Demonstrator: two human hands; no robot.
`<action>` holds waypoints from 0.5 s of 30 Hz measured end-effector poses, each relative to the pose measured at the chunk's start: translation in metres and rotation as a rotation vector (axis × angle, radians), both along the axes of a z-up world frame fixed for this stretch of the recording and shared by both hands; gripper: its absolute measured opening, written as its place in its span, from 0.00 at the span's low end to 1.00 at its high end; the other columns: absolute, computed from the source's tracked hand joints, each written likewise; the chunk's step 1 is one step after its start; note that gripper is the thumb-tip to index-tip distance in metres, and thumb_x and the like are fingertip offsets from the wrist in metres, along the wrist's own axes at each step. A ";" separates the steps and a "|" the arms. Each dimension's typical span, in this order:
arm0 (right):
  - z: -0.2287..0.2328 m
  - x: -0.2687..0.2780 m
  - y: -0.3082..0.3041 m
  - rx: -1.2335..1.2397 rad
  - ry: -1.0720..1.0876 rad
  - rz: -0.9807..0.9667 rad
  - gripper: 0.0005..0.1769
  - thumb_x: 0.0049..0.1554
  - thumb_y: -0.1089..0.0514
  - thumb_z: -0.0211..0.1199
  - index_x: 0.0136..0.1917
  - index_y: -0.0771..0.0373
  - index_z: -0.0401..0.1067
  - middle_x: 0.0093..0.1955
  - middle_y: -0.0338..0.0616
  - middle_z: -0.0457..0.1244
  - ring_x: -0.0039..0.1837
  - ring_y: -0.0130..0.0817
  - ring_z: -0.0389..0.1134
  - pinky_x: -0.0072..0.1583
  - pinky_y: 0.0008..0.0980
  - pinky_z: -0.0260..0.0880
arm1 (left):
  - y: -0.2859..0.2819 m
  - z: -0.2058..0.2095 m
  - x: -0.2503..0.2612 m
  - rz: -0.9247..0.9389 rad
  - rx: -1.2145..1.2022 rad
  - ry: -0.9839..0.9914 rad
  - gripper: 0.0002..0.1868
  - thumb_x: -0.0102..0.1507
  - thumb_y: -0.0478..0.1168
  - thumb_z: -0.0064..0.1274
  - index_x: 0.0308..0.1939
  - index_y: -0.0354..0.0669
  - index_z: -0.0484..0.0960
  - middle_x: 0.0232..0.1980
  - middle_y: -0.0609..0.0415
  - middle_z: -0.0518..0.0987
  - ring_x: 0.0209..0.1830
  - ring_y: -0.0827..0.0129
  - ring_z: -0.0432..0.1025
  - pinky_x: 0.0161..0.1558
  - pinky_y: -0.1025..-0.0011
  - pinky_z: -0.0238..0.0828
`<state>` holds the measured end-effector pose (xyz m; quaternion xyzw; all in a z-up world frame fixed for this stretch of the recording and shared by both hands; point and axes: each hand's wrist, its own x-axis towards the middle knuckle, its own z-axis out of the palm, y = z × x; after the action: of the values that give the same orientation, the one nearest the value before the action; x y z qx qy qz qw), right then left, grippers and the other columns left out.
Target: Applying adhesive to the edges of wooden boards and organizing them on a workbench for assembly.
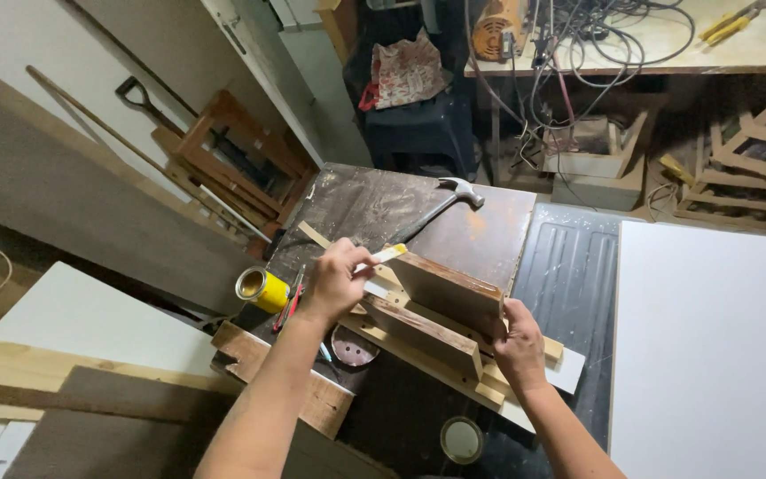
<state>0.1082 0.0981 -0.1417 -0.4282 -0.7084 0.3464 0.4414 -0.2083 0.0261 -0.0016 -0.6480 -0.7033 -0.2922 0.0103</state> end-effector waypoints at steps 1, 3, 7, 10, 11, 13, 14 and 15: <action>-0.004 0.000 0.000 0.001 -0.011 -0.002 0.06 0.62 0.60 0.60 0.51 0.49 0.73 0.42 0.44 0.65 0.53 0.50 0.73 0.57 0.46 0.73 | 0.005 -0.005 0.007 -0.039 0.026 -0.037 0.08 0.57 0.39 0.70 0.32 0.59 0.86 0.31 0.55 0.72 0.37 0.52 0.76 0.46 0.59 0.76; -0.008 0.000 0.001 0.001 -0.017 0.007 0.06 0.61 0.60 0.61 0.52 0.49 0.73 0.42 0.44 0.65 0.53 0.50 0.73 0.58 0.47 0.73 | 0.008 -0.022 -0.004 -0.045 0.019 -0.062 0.08 0.56 0.40 0.71 0.31 0.59 0.86 0.30 0.54 0.72 0.37 0.52 0.76 0.46 0.58 0.76; -0.005 0.000 0.001 0.018 -0.025 0.007 0.07 0.61 0.61 0.61 0.52 0.50 0.72 0.43 0.45 0.65 0.54 0.52 0.72 0.59 0.47 0.72 | 0.007 -0.064 -0.075 0.013 -0.005 -0.126 0.10 0.54 0.36 0.72 0.31 0.57 0.87 0.28 0.55 0.70 0.33 0.54 0.74 0.46 0.58 0.75; -0.018 0.001 0.001 -0.014 -0.022 -0.001 0.06 0.61 0.61 0.59 0.51 0.50 0.73 0.42 0.45 0.65 0.54 0.51 0.73 0.59 0.47 0.72 | -0.005 -0.025 -0.077 0.050 0.029 -0.041 0.09 0.55 0.37 0.72 0.32 0.58 0.86 0.27 0.53 0.70 0.33 0.54 0.75 0.45 0.60 0.75; -0.012 -0.002 0.003 -0.012 -0.017 -0.002 0.06 0.61 0.61 0.59 0.51 0.50 0.73 0.42 0.45 0.65 0.54 0.51 0.73 0.59 0.47 0.72 | -0.001 -0.017 -0.066 0.048 0.032 -0.035 0.09 0.55 0.37 0.72 0.32 0.58 0.86 0.27 0.53 0.70 0.33 0.54 0.75 0.45 0.60 0.75; -0.002 0.000 0.000 -0.010 -0.026 -0.001 0.06 0.61 0.61 0.59 0.51 0.51 0.72 0.42 0.46 0.65 0.53 0.52 0.72 0.59 0.48 0.72 | -0.004 -0.009 -0.038 0.042 0.043 -0.137 0.08 0.57 0.37 0.71 0.34 0.58 0.87 0.26 0.55 0.70 0.31 0.58 0.75 0.43 0.62 0.75; -0.001 0.000 0.000 -0.010 -0.030 0.004 0.06 0.61 0.61 0.59 0.51 0.51 0.72 0.42 0.46 0.65 0.53 0.52 0.72 0.59 0.48 0.72 | 0.000 -0.020 -0.038 0.047 0.042 -0.141 0.08 0.57 0.37 0.71 0.34 0.58 0.87 0.26 0.55 0.70 0.31 0.58 0.75 0.43 0.62 0.75; -0.001 0.001 -0.001 -0.033 -0.031 0.004 0.05 0.62 0.60 0.59 0.51 0.51 0.72 0.43 0.46 0.66 0.54 0.53 0.72 0.59 0.49 0.72 | 0.003 -0.032 -0.036 0.002 0.038 -0.118 0.09 0.55 0.38 0.72 0.33 0.59 0.86 0.26 0.56 0.69 0.31 0.57 0.75 0.43 0.62 0.75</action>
<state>0.1091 0.0975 -0.1425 -0.4392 -0.7101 0.3524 0.4226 -0.2447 0.0295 -0.0333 -0.6286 -0.6976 -0.3433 -0.0186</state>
